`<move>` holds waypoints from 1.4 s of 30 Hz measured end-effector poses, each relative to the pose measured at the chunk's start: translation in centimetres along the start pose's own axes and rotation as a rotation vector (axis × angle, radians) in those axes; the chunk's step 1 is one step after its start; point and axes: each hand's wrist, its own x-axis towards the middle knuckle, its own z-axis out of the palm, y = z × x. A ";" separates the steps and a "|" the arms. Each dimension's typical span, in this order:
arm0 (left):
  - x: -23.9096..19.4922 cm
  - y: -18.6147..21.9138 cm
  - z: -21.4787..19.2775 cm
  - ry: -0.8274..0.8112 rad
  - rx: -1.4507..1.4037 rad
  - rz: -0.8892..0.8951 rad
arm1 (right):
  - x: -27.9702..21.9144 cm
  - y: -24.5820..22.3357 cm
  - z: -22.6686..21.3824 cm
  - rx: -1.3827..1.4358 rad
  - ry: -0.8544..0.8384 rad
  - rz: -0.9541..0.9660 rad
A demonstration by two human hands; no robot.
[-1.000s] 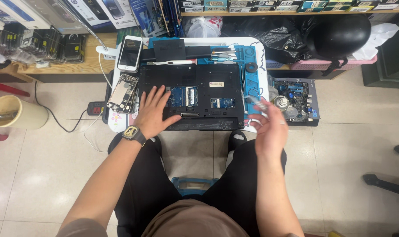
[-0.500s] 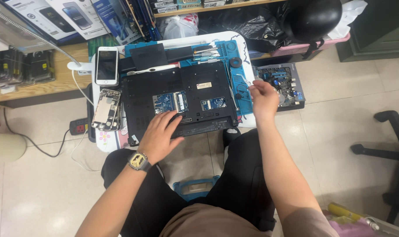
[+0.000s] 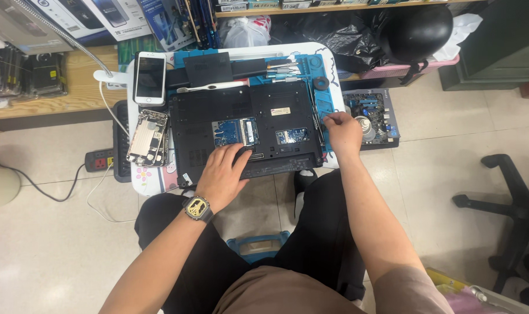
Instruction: The person works on the underside of a disassembled laptop, using a small metal tool to pry and adjust internal components. They then use a spray can to apply a substance to the motherboard area and continue manipulating parts with their hands and tools.
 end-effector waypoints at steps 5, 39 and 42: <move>0.1 0.2 -1.6 -0.040 -0.045 -0.001 | -0.7 -1.3 -1.3 -0.012 -0.045 -0.016; 0.2 0.6 -0.2 0.069 0.011 -0.031 | 9.3 -11.1 4.1 -0.650 0.094 -0.933; 0.2 0.6 0.2 0.072 0.021 -0.033 | 8.7 -13.5 5.3 -0.664 0.078 -0.971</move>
